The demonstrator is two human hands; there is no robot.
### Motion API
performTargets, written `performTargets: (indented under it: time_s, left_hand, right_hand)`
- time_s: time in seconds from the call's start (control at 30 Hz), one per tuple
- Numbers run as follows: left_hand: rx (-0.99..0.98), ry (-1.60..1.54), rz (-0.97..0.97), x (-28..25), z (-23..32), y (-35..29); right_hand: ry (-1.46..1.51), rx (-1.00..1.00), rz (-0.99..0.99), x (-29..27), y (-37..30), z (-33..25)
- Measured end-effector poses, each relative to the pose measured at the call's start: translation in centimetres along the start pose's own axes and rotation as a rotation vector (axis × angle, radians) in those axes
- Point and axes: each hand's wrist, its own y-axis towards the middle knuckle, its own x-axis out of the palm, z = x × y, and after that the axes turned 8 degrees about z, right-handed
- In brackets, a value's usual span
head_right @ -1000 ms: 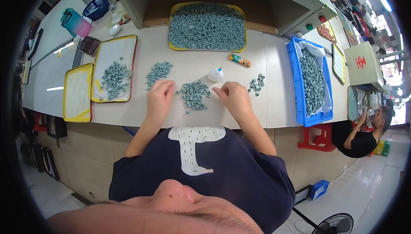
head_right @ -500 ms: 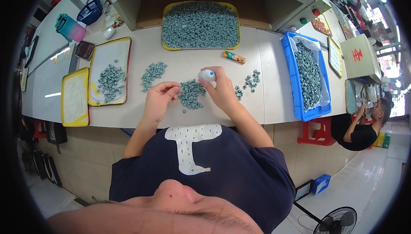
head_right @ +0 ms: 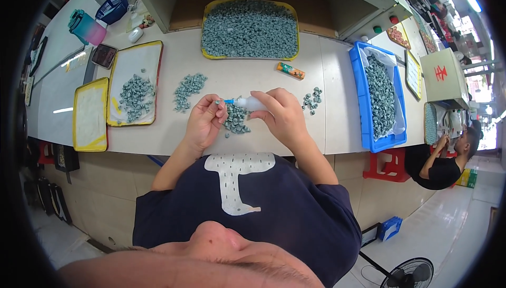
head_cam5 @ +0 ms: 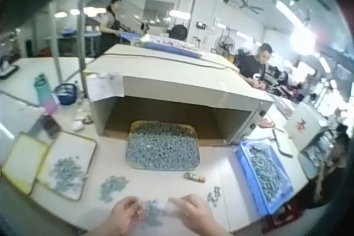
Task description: Assembling small plastic parts and applying adhesive at a factory workbench.
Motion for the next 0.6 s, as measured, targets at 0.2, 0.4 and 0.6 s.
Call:
performTargets:
  time_s: [0.2,0.4,0.6]
  left_hand:
    - [0.036,0.034,0.019,-0.6,0.4,0.0]
    - [0.055,0.084,0.043,-0.8,0.7,-0.1]
    - [0.065,0.099,0.045,-0.8,0.8,-0.2]
  right_hand:
    - [-0.197,-0.118,-0.005,0.3,0.5,-1.0]
    - [-0.249,-0.143,-0.034,0.7,1.0,-1.8]
    - [-0.268,-0.154,-0.042,0.7,1.1,-2.4]
